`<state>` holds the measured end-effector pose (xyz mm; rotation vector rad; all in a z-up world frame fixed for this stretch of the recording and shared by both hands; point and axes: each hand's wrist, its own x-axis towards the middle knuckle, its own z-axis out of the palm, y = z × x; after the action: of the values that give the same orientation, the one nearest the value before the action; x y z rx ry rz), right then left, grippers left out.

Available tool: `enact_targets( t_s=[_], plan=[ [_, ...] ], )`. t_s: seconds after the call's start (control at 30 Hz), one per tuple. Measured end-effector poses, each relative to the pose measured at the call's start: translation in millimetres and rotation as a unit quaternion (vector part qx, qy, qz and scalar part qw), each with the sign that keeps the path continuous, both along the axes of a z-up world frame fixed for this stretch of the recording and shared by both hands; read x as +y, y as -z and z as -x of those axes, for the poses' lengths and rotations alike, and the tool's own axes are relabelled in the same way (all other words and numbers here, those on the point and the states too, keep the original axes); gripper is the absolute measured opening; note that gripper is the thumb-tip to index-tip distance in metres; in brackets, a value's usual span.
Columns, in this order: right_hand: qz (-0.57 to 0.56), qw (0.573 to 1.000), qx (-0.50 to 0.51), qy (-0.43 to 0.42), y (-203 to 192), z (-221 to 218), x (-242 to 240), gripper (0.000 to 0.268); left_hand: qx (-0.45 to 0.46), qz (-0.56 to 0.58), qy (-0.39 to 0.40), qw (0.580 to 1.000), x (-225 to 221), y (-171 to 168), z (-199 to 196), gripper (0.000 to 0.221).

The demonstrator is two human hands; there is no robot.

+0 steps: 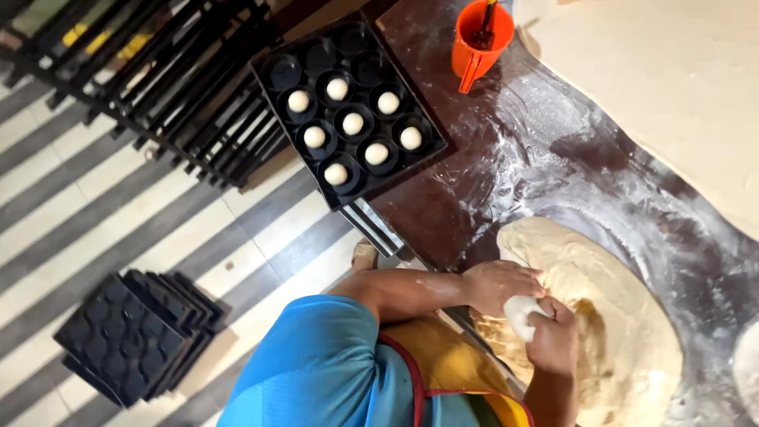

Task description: The person pinches portions from a large mass of dough on a floured table, rounds each portion between their hands, and places the dough balls into the cups of a black baking tray, repeating this cycle across the clip. A coworker beside them rolls out a separate sheet of dough with a rolling pin.

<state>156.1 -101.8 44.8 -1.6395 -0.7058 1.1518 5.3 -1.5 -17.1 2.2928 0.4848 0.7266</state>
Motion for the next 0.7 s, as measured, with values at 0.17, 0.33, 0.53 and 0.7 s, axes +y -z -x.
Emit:
enact_targets(
  t_s=[0.17,0.33,0.53,0.7],
  plan=[
    [-0.006,0.995,0.096,-0.033,-13.1,-5.5,-2.9,0.024,-0.021,-0.019,0.001,1.0,3.5,16.3,-3.2,0.048],
    [-0.016,0.96,0.239,-0.145,-72.8,10.9,-5.0,0.023,0.101,0.033,-0.004,0.994,14.1,-4.3,22.9,0.08],
    [-0.234,0.861,0.365,-0.266,-122.6,-7.0,-5.9,0.018,0.076,0.075,0.036,0.994,40.5,26.3,31.7,0.108],
    [-0.179,0.936,0.229,-0.197,-95.0,-7.6,26.4,0.071,0.075,0.311,0.129,0.939,37.1,-80.8,81.8,0.133]
  ],
)
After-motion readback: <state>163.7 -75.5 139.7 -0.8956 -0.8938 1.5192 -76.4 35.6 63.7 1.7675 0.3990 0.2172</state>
